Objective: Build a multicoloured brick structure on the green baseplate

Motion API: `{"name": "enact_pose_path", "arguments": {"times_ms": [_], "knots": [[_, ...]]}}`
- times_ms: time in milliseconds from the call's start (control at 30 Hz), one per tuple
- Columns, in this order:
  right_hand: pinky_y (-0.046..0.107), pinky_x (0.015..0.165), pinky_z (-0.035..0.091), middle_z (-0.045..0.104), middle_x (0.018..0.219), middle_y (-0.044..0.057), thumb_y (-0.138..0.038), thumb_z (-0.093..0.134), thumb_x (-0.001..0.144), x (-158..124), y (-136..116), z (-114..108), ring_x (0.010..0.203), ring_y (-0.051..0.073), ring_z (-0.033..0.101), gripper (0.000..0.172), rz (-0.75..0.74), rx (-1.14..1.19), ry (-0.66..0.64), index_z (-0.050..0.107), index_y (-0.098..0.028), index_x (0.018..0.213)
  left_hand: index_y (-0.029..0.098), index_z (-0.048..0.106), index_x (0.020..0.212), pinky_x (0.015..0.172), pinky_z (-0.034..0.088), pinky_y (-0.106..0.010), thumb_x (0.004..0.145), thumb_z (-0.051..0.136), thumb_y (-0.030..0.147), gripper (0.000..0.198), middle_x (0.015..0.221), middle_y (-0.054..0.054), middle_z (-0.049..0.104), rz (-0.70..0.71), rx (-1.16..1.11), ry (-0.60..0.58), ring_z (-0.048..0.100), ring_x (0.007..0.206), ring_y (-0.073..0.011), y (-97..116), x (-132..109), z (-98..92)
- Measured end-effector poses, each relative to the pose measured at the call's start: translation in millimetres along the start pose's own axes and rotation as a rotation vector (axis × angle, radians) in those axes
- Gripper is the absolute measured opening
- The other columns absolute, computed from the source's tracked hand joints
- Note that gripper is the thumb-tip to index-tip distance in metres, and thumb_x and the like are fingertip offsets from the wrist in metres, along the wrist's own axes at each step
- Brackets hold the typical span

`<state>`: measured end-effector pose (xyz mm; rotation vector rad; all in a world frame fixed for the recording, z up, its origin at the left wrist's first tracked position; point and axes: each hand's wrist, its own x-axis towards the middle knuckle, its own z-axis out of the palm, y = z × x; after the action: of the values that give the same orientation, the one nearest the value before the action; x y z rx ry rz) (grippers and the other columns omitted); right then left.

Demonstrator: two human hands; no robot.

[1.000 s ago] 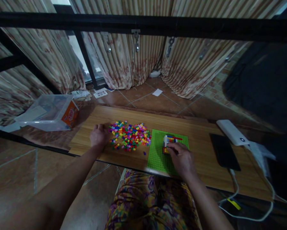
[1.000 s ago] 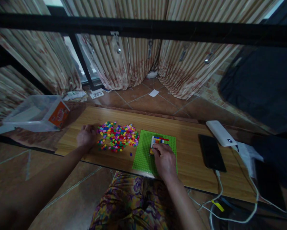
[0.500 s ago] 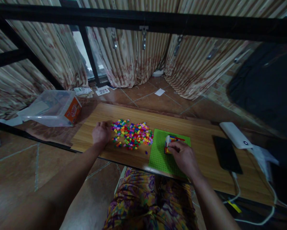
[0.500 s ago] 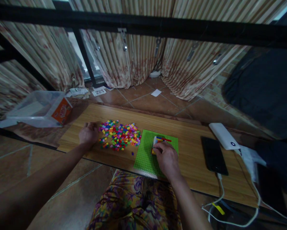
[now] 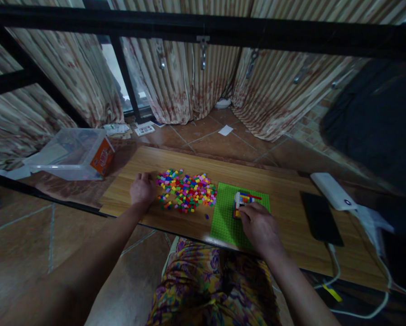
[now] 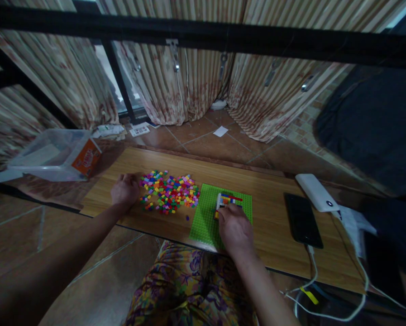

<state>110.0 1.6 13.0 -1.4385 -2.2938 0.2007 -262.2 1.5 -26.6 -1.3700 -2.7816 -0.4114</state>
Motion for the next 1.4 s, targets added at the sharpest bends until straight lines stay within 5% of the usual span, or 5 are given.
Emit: {"name": "enact_pose_path", "arguments": {"times_ms": [333, 667, 1033, 1400], "knots": [[0.034, 0.082, 0.046, 0.067, 0.097, 0.008, -0.023, 0.045, 0.093, -15, -13, 1, 0.089, 0.021, 0.058, 0.026, -0.012, 0.007, 0.123, 0.07, -0.02, 0.095, 0.018, 0.062, 0.115, 0.077, 0.047, -0.035, 0.089, 0.037, 0.026, 0.036, 0.113, -0.014, 0.061, -0.003, 0.011, 0.0, 0.062, 0.098, -0.0272, 1, 0, -2.0], [0.04, 0.077, 0.035, 0.065, 0.088, 0.009, -0.012, 0.054, 0.087, 12, -43, 22, 0.093, 0.027, 0.049, 0.019, -0.146, -0.248, -0.142, 0.069, -0.021, 0.081, 0.019, 0.062, 0.113, 0.075, 0.046, -0.035, 0.09, 0.038, 0.027, 0.034, 0.113, -0.014, 0.062, -0.01, -0.003, 0.001, 0.062, 0.097, -0.0269, 1, -1, -2.8], [0.036, 0.077, 0.03, 0.064, 0.079, 0.005, -0.011, 0.053, 0.089, 16, -34, 24, 0.086, 0.022, 0.05, 0.022, -0.225, -0.214, -0.189, 0.068, -0.021, 0.077, 0.019, 0.061, 0.114, 0.073, 0.046, -0.035, 0.09, 0.037, 0.028, 0.036, 0.111, -0.013, 0.062, 0.03, 0.01, 0.017, 0.062, 0.093, -0.0264, -1, -2, -1.6], [0.032, 0.076, 0.035, 0.066, 0.086, 0.004, -0.021, 0.054, 0.093, -7, -41, 28, 0.084, 0.02, 0.053, 0.017, -0.088, 0.011, 0.049, 0.071, -0.023, 0.09, 0.019, 0.062, 0.111, 0.074, 0.046, -0.033, 0.09, 0.037, 0.026, 0.034, 0.108, -0.012, 0.062, 0.032, 0.036, 0.016, 0.062, 0.093, -0.0248, -1, -2, -2.0]]}}
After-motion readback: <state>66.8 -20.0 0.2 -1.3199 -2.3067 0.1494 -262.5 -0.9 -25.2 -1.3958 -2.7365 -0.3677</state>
